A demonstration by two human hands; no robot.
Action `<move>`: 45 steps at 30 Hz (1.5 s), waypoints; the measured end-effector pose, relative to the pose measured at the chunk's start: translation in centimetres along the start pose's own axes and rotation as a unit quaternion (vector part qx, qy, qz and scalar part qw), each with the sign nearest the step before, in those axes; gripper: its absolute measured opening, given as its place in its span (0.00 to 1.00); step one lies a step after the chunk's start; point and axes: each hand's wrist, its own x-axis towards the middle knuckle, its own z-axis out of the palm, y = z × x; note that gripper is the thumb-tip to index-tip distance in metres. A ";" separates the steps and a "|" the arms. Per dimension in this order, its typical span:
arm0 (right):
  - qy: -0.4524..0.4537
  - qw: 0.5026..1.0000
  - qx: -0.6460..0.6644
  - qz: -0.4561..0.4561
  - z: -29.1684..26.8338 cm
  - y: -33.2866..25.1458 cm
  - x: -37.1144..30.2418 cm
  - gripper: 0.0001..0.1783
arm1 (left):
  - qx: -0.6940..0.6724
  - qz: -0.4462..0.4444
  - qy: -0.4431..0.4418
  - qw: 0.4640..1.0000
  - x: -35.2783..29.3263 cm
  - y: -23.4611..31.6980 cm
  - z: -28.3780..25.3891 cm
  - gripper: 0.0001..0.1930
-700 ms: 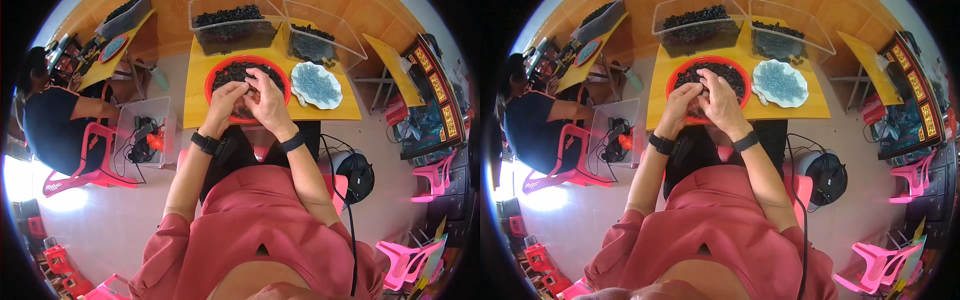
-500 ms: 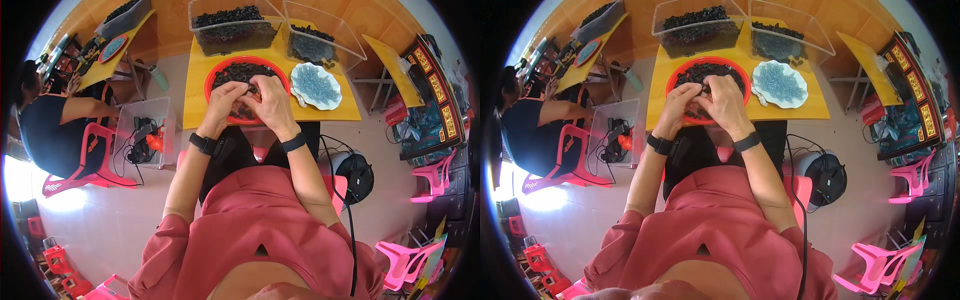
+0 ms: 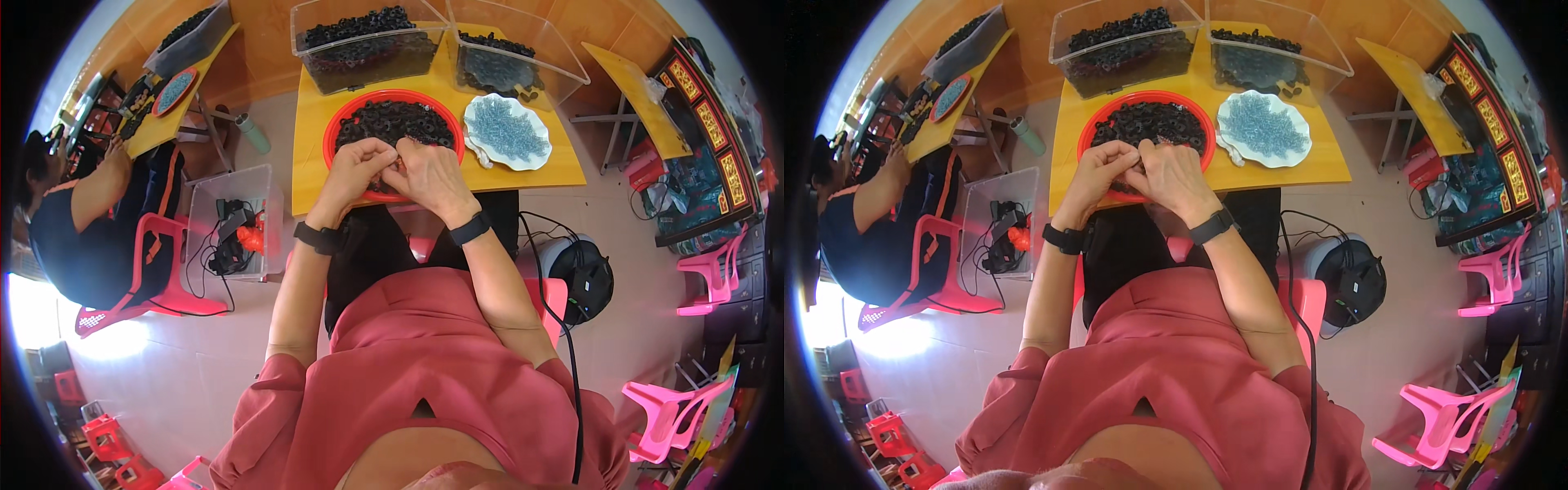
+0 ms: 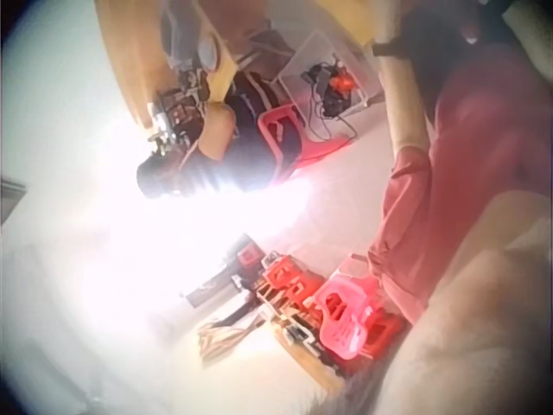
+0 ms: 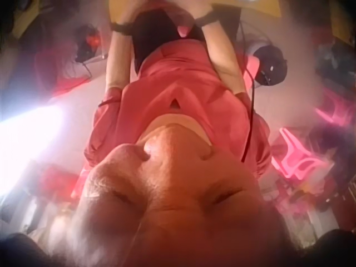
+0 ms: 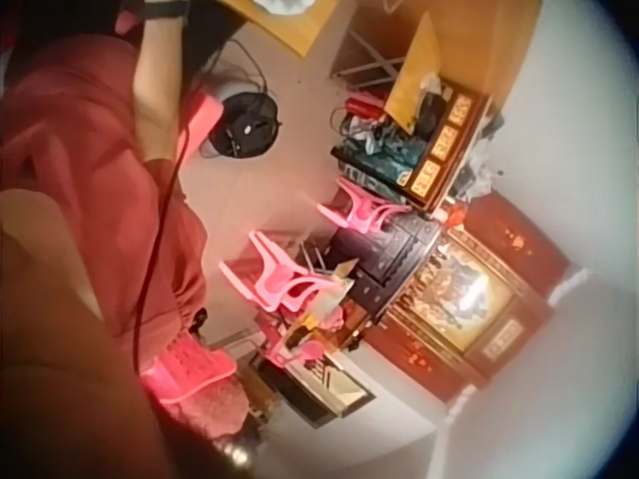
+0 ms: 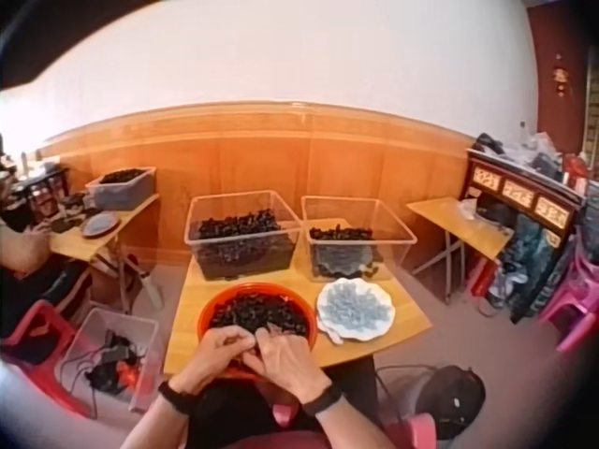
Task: The person assembles components by picking up rubber rings and inserting small metal pieces into them by hand.
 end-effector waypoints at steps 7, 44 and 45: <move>0.016 1.000 -0.020 0.017 0.8 -0.1 -0.3 0.17 | 0.027 0.011 0.003 1.000 0.0 -0.4 -0.2 0.05; 0.056 0.998 0.005 0.039 1.1 -0.9 -0.4 0.18 | 0.194 0.021 0.006 0.981 -0.2 0.8 -0.4 0.16; 0.039 0.997 0.000 0.063 0.8 -0.9 -0.4 0.19 | 0.192 0.020 0.010 0.981 -0.2 0.8 -0.5 0.16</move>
